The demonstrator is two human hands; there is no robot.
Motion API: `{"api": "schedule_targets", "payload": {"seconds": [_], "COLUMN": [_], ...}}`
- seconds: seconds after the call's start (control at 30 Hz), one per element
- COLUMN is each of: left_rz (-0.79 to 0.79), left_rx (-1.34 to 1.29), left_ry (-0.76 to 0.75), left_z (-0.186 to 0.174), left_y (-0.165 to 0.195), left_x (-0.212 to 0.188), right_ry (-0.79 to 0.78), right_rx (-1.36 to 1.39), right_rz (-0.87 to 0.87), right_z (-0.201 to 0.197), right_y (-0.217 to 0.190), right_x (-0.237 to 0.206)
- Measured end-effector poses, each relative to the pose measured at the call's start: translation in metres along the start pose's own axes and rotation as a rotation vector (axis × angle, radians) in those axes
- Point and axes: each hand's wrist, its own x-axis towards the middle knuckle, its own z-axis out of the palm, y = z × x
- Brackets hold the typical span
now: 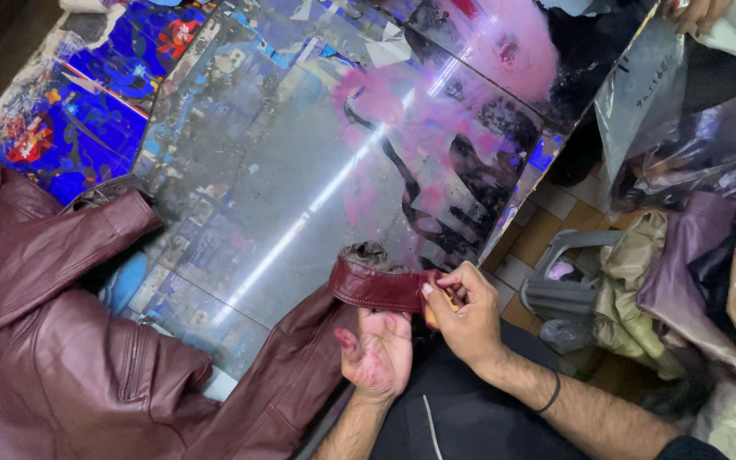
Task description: The person dips a sponge dauber into red dye and rubs it along the cuff of a maroon leather jacket, working the dye around the edge and turning the cuff to coat the inner and outer surfaces. The jacket lies on a dye-stained work table while the person repeatedly reloads the dauber and continues coloring the cuff.
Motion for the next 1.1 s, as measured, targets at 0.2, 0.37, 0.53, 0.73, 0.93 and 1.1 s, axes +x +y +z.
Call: {"api": "schedule_targets", "payload": {"seconds": [0.2, 0.37, 0.53, 0.73, 0.93, 1.1], "left_rz": [0.01, 0.028, 0.031, 0.028, 0.04, 0.033], "left_rx": [-0.008, -0.036, -0.024, 0.0, 0.022, 0.037], "left_ry": [0.024, 0.048, 0.053, 0.075, 0.05, 0.039], "left_z": [0.001, 0.004, 0.004, 0.011, 0.013, 0.015], "left_y": [0.005, 0.009, 0.012, 0.016, 0.015, 0.018], "left_x": [-0.001, 0.0, 0.0, 0.002, -0.001, 0.002], "right_ry": [-0.017, -0.02, -0.017, -0.05, -0.046, -0.022], "right_rx": [-0.041, -0.011, 0.16, -0.004, -0.01, -0.085], "right_rz": [-0.192, -0.045, -0.121, -0.155, -0.389, -0.32], "right_z": [0.0, -0.013, -0.01, -0.008, -0.011, -0.009], "right_y": [0.006, 0.009, 0.005, -0.002, -0.01, -0.016], "right_x": [-0.006, -0.005, -0.005, 0.009, 0.004, 0.014]}}
